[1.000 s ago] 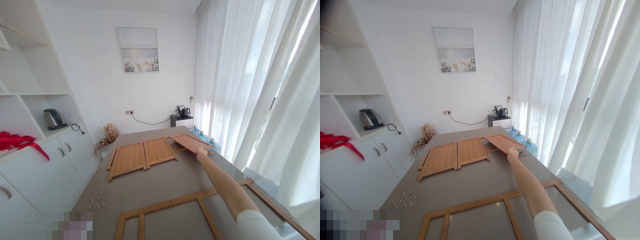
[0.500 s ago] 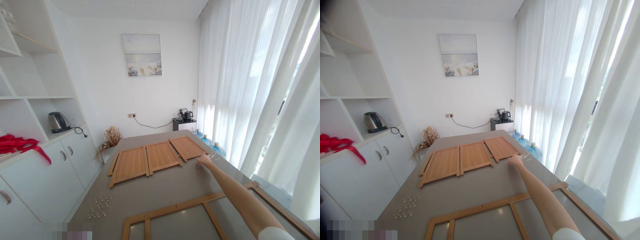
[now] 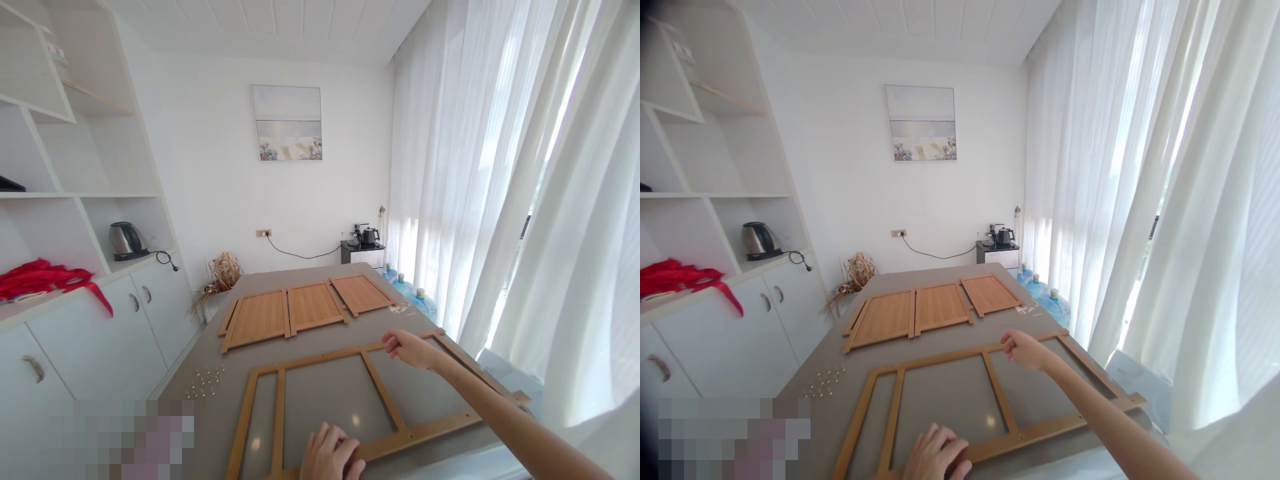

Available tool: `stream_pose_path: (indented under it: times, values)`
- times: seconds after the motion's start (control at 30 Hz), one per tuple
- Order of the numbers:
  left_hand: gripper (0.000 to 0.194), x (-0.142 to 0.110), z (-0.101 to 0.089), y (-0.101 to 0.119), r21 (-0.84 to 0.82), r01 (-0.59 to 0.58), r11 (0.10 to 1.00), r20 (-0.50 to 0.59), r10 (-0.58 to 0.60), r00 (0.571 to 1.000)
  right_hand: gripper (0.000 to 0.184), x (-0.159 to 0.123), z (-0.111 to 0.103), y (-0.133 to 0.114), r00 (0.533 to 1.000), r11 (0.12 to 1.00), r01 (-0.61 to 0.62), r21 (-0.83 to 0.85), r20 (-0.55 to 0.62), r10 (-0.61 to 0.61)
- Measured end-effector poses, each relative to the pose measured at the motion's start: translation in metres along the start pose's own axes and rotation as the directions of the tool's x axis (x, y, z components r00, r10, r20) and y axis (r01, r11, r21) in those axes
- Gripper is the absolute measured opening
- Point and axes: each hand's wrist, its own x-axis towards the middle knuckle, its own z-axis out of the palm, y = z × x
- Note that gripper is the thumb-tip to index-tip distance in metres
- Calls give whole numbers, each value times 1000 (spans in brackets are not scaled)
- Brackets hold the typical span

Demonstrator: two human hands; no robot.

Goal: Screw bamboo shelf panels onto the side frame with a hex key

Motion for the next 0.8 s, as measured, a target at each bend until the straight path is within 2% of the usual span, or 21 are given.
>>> stream_pose_path:
  times: [0.07,0.13,0.23,0.33,0.4,0.5,0.6,0.7,0.8]
  values:
    - [19,4,-3,-5,-52,38,998,-8,-39,999,37,-9,20,4,999,997,51,63,9,-51]
    - [18,2,-12,-4,-111,76,991,12,-75,997,36,-15,42,6,996,990,88,112,4,-89]
    - [17,-3,-33,3,-135,130,982,39,-125,991,36,-17,73,3,991,981,131,142,-7,-131]
    - [22,-8,-58,1,-104,185,977,-31,-190,981,41,-14,93,-3,987,982,163,100,-20,-162]
    - [27,-10,-77,-13,-65,246,967,-84,-251,964,41,-11,96,-4,982,982,185,30,-27,-184]
    - [36,-14,-103,-53,30,382,923,-93,-378,921,34,-5,86,2,982,978,178,-110,-50,-184]
    - [48,-16,-121,-91,151,549,822,-46,-549,835,15,-2,74,9,989,965,85,-249,-96,-112]
    - [53,-8,-121,-105,175,612,771,69,-630,774,24,-3,78,7,989,935,-12,-356,-142,-41]
    - [52,8,-108,-98,213,618,757,107,-647,755,28,-3,91,-4,986,906,-63,-420,-165,-7]
